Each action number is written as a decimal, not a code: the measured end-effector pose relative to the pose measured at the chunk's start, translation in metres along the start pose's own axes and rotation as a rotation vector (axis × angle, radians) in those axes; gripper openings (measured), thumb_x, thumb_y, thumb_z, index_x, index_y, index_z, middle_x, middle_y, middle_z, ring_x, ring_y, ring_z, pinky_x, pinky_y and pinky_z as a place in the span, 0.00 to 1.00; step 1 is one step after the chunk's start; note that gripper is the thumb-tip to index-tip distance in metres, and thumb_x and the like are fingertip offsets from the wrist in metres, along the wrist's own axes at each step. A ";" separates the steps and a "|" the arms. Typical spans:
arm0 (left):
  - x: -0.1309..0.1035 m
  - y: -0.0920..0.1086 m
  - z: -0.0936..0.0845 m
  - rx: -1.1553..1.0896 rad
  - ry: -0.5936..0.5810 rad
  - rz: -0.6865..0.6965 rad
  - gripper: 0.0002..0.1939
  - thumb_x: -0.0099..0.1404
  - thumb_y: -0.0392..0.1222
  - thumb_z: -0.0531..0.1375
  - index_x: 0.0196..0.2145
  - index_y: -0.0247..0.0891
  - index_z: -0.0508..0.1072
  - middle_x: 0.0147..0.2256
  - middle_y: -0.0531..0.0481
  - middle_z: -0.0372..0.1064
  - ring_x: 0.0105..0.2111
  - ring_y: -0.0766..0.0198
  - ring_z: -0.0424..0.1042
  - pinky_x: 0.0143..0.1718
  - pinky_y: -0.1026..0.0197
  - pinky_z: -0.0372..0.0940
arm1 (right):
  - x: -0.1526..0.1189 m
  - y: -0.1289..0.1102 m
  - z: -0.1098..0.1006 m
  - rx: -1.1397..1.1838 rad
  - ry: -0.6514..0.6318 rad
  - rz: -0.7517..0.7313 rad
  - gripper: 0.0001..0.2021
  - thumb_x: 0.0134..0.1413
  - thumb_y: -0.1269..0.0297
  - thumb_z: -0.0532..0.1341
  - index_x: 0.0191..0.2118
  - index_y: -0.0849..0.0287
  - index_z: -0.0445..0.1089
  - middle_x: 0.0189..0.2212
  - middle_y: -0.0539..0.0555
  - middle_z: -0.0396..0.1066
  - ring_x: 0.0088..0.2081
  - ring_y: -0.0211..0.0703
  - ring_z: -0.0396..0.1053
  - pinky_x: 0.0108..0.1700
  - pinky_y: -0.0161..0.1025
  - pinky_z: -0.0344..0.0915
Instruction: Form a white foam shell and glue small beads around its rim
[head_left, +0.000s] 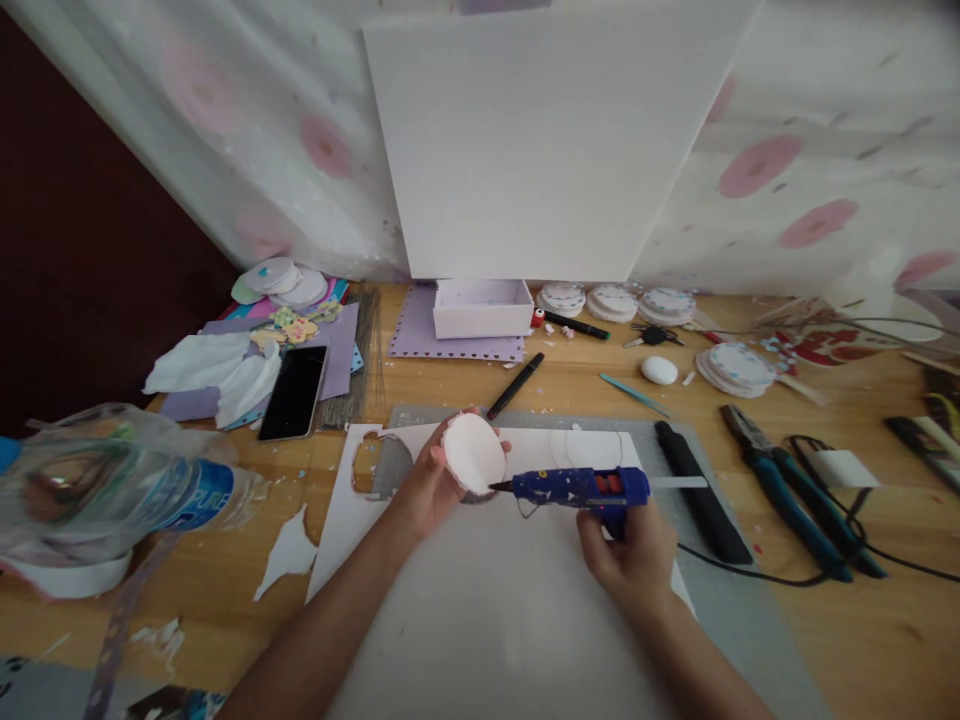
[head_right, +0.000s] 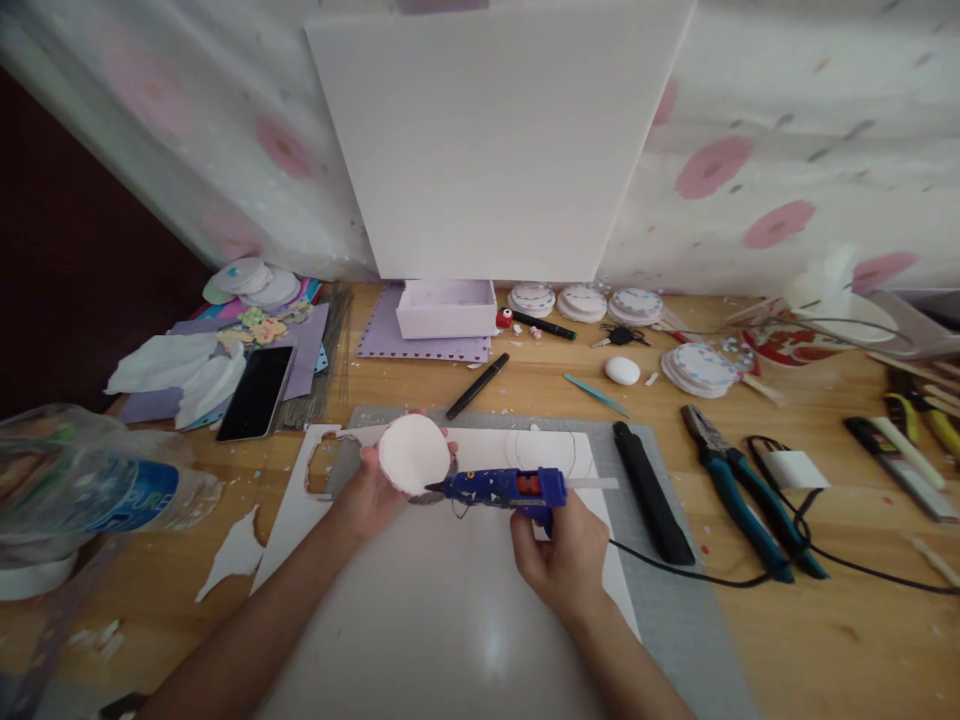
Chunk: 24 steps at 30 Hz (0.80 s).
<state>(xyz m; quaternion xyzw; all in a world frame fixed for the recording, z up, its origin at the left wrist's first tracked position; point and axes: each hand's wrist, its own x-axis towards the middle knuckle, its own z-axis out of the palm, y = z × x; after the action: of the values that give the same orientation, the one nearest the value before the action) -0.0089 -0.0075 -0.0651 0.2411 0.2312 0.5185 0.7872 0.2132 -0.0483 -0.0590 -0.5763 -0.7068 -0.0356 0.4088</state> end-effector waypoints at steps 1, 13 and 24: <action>0.000 0.000 0.000 0.003 0.006 0.006 0.42 0.47 0.61 0.66 0.57 0.45 0.62 0.52 0.40 0.66 0.53 0.44 0.65 0.54 0.44 0.57 | 0.000 0.000 0.000 0.000 -0.003 -0.005 0.04 0.47 0.69 0.56 0.28 0.55 0.57 0.15 0.41 0.54 0.14 0.32 0.53 0.18 0.31 0.52; 0.001 0.000 -0.001 0.001 0.020 0.012 0.41 0.47 0.63 0.65 0.56 0.45 0.64 0.51 0.42 0.67 0.52 0.46 0.65 0.52 0.48 0.60 | 0.001 0.005 0.001 -0.009 0.001 0.009 0.04 0.47 0.68 0.55 0.28 0.56 0.57 0.16 0.42 0.55 0.15 0.32 0.55 0.18 0.31 0.53; 0.000 0.003 0.000 0.036 0.021 0.013 0.43 0.46 0.65 0.65 0.57 0.44 0.64 0.51 0.42 0.67 0.53 0.45 0.64 0.52 0.48 0.60 | 0.002 0.006 -0.001 -0.033 0.022 0.018 0.04 0.46 0.68 0.56 0.28 0.55 0.57 0.15 0.41 0.54 0.14 0.33 0.54 0.18 0.31 0.53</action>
<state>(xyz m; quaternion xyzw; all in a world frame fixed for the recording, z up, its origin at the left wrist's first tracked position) -0.0113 -0.0065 -0.0632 0.2515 0.2472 0.5216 0.7769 0.2184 -0.0451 -0.0597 -0.5890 -0.6962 -0.0498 0.4073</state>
